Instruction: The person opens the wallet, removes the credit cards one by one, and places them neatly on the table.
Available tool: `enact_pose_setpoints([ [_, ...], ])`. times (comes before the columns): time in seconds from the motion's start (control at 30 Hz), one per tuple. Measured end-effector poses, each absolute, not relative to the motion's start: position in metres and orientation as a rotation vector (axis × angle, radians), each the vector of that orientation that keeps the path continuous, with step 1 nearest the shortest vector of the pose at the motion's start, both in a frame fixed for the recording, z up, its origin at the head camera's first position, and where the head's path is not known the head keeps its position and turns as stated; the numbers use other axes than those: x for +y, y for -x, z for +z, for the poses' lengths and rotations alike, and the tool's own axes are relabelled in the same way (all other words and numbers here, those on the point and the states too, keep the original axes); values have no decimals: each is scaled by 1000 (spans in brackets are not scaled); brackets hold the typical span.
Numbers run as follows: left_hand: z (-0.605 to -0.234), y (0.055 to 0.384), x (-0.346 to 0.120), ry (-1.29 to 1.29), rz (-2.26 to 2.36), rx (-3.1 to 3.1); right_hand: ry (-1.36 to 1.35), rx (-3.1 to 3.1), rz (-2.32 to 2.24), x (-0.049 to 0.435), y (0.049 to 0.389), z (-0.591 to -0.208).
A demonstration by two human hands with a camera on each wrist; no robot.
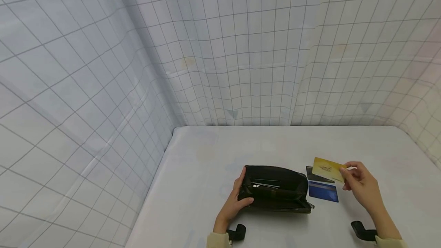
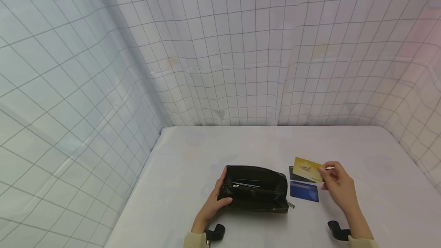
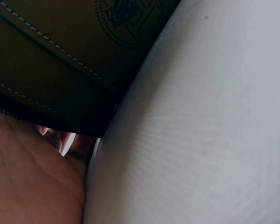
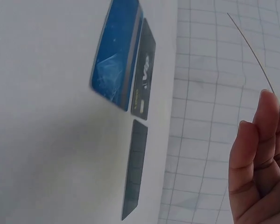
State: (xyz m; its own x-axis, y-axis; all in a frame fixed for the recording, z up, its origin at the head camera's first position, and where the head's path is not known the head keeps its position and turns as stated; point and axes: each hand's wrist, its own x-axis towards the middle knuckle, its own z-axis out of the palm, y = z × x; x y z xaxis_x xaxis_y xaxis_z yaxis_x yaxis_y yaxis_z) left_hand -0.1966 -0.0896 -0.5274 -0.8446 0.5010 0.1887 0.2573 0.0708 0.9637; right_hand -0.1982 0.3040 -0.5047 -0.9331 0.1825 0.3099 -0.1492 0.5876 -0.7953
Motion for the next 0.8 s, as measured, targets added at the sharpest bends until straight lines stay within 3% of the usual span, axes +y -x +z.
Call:
enact_pose_setpoints([
  [0.8, -527, 196, -88, -748, 1885, 2142, 210, -2681, 1225, 358, 187, -526],
])
